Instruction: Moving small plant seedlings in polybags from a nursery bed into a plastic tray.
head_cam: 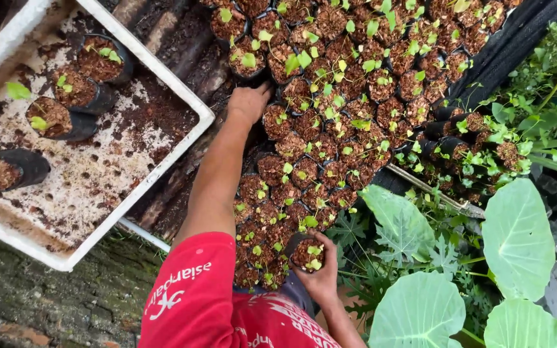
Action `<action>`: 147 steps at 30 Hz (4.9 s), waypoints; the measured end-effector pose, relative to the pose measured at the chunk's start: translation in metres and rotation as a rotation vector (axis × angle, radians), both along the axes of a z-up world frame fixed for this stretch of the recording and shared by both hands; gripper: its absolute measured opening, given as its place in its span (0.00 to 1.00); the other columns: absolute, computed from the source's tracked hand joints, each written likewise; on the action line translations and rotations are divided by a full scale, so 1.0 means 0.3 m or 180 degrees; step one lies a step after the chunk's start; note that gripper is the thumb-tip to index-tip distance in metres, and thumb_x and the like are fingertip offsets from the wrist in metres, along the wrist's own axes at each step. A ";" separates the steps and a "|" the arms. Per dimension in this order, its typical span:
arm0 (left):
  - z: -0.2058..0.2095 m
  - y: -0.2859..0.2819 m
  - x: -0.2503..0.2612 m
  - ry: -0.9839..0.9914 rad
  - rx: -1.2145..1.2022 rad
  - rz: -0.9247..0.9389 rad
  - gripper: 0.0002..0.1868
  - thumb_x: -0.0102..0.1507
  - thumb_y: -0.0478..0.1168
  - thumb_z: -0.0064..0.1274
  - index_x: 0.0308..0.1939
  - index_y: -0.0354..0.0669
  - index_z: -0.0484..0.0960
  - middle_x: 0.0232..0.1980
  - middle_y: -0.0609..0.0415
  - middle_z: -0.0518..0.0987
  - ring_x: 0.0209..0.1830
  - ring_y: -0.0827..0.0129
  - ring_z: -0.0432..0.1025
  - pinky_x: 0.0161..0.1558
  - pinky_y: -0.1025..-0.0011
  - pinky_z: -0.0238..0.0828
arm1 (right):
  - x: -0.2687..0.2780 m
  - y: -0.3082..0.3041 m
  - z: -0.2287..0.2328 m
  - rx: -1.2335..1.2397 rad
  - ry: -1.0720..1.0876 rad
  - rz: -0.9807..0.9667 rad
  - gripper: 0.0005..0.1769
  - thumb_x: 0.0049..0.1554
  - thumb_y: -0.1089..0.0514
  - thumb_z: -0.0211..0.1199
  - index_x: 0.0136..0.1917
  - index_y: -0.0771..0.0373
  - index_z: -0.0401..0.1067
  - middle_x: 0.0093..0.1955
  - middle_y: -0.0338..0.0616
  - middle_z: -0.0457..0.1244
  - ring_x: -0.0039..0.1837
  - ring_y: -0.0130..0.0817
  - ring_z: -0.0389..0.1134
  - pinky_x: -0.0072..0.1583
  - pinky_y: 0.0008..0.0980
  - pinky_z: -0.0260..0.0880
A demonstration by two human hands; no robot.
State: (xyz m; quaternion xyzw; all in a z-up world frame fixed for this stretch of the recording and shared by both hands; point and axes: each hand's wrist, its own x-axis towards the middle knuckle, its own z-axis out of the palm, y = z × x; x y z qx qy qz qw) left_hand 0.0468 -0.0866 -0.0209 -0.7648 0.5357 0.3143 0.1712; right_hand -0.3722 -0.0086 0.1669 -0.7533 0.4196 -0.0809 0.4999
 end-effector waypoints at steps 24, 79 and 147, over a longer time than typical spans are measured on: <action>-0.013 1.706 -0.734 -0.0195 0.0410 0.1181 0.16 0.70 0.41 0.41 0.58 0.44 0.78 0.63 0.46 0.70 0.57 0.46 0.71 0.51 0.46 0.70 | 0.035 0.070 -0.011 0.0370 -0.0772 0.0654 0.52 0.36 0.70 0.82 0.70 0.64 0.62 0.67 0.60 0.62 0.70 0.59 0.63 0.71 0.62 0.61; 0.322 0.435 -0.250 0.1927 -0.3092 0.5851 0.22 0.68 0.41 0.48 0.65 0.47 0.62 0.68 0.50 0.66 0.56 0.61 0.64 0.50 0.62 0.65 | -0.324 -0.029 0.116 0.0276 0.0738 -0.0410 0.35 0.53 0.53 0.68 0.70 0.65 0.63 0.72 0.55 0.62 0.74 0.49 0.63 0.73 0.45 0.64; 0.329 0.831 0.025 0.0027 -0.3455 0.5890 0.28 0.62 0.35 0.59 0.64 0.36 0.68 0.50 0.50 0.73 0.38 0.69 0.71 0.30 0.75 0.76 | -0.492 -0.056 -0.079 0.0055 0.1131 -0.0073 0.23 0.56 0.57 0.67 0.64 0.61 0.72 0.62 0.50 0.67 0.63 0.44 0.69 0.61 0.41 0.73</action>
